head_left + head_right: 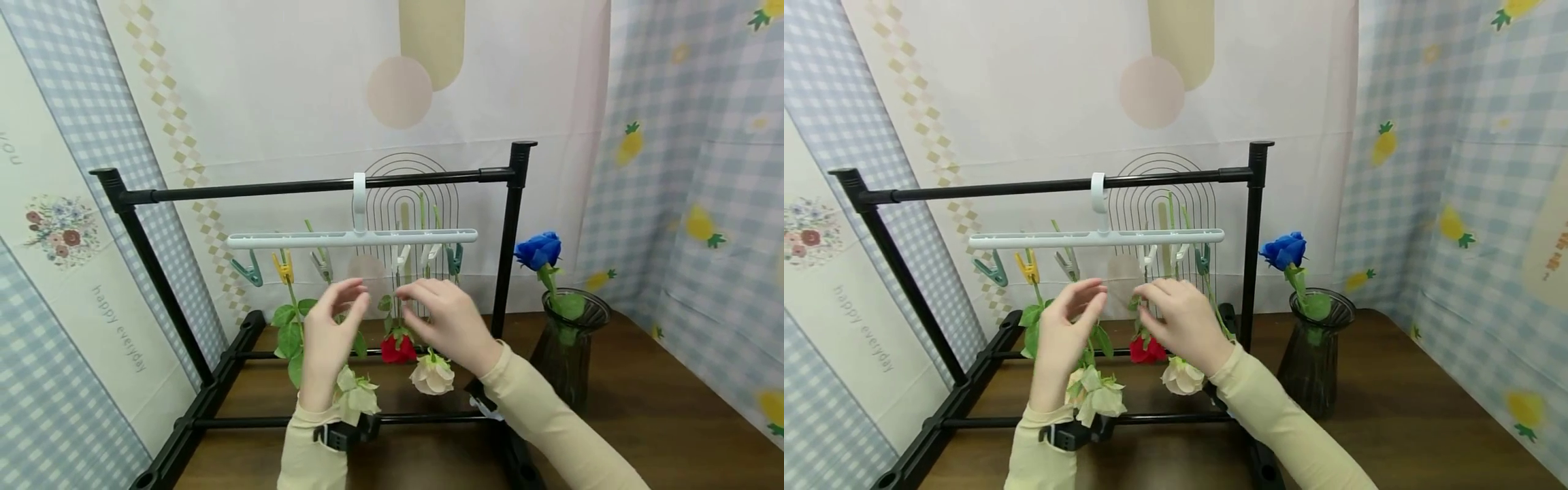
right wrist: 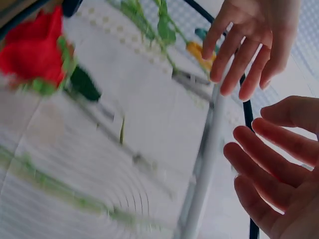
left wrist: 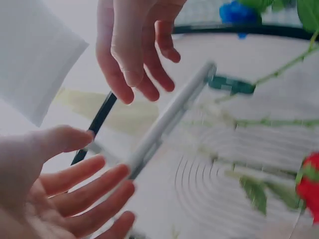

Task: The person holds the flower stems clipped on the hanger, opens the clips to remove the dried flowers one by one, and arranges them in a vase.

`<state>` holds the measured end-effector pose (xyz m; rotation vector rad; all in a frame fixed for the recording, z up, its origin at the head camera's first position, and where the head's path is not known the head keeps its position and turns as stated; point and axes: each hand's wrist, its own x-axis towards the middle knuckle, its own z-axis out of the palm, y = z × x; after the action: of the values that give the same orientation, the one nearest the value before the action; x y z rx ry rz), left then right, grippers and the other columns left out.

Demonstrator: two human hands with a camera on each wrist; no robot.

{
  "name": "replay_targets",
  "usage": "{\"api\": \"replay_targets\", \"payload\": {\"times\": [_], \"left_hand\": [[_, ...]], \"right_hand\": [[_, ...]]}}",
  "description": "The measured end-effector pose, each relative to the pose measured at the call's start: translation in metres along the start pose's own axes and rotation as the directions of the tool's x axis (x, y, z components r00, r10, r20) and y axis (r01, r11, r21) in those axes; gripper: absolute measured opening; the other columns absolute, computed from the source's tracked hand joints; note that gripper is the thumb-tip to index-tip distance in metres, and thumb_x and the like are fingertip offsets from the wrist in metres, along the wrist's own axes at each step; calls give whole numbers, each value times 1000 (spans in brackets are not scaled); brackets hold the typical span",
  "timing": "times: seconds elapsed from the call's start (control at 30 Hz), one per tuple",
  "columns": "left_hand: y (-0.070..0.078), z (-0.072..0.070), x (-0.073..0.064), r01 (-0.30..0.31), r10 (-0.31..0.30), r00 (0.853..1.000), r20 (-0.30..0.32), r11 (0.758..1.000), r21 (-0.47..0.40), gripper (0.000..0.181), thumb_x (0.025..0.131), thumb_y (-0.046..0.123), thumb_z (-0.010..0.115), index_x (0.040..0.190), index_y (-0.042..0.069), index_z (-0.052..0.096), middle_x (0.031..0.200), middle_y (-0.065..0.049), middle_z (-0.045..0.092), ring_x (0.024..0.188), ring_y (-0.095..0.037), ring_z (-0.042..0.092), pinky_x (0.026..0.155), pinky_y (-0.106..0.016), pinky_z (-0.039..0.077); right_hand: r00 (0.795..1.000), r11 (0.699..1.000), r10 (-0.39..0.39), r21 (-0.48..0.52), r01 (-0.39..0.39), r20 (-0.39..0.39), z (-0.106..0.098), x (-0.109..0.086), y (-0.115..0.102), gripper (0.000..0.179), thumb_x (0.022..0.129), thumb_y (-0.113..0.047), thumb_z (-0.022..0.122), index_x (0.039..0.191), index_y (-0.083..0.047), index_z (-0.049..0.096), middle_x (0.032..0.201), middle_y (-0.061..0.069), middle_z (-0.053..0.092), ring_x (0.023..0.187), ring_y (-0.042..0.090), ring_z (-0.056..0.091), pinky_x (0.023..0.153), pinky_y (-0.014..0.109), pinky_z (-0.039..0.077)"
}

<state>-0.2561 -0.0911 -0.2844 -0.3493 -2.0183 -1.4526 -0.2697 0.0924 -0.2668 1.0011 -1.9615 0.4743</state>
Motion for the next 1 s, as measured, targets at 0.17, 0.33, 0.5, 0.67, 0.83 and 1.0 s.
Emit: {"api": "replay_targets", "payload": {"times": [0.17, 0.33, 0.5, 0.67, 0.83, 1.0], "left_hand": [[-13, -20, 0, -5, 14, 970, -243, 999, 36, 22, 85, 28, 61, 101, 14, 64, 96, 0, 67, 86, -8, 59, 80, -25, 47], [-25, -33, 4, 62, -24, 918, -396, 994, 85, 19, 86, 23, 58, 100, 12, 64, 98, -6, 66, 93, -16, 57, 82, -33, 40], [-38, -42, 11, 148, -67, 883, -464, 979, 140, 21, 87, 20, 55, 102, 10, 64, 102, -9, 65, 90, -23, 58, 66, -32, 40], [-53, -48, 17, 218, -125, 868, -480, 965, 143, 26, 86, 18, 55, 109, 8, 59, 107, -11, 63, 97, -27, 57, 75, -40, 44], [-64, -51, 22, 295, -219, 879, -423, 948, 123, 33, 88, 24, 54, 118, 10, 55, 110, -12, 63, 103, -29, 56, 87, -46, 43], [-67, -53, 26, 340, -277, 892, -356, 931, 129, 39, 89, 32, 51, 123, 12, 54, 113, -13, 62, 105, -30, 55, 89, -47, 43]], "right_hand": [[999, 999, -17, 36, 16, 33, 24, 14, -17, 21, 78, -12, 65, 99, -14, 64, 99, -3, 63, 90, 10, 58, 76, 26, 45], [997, 996, -30, 84, 24, 72, 43, 28, -37, 24, 80, -15, 63, 103, -14, 63, 101, -3, 63, 93, 10, 58, 80, 25, 47], [992, 996, -17, 92, 5, 123, 64, 40, -53, 23, 83, -15, 59, 106, -15, 61, 94, -4, 64, 80, 8, 60, 62, 18, 46], [988, 999, 33, 8, -34, 154, 83, 56, -63, 25, 85, -21, 57, 109, -19, 59, 97, -6, 65, 64, 3, 54, 48, 14, 37], [976, 989, 130, -92, -115, 176, 96, 76, -67, 26, 87, -26, 55, 111, -19, 58, 90, -7, 67, 47, 4, 46, 37, 14, 28], [959, 962, 228, -194, -195, 168, 108, 93, -69, 23, 88, -32, 52, 103, -16, 60, 70, -4, 64, 41, 9, 45, 34, 20, 26]]}}
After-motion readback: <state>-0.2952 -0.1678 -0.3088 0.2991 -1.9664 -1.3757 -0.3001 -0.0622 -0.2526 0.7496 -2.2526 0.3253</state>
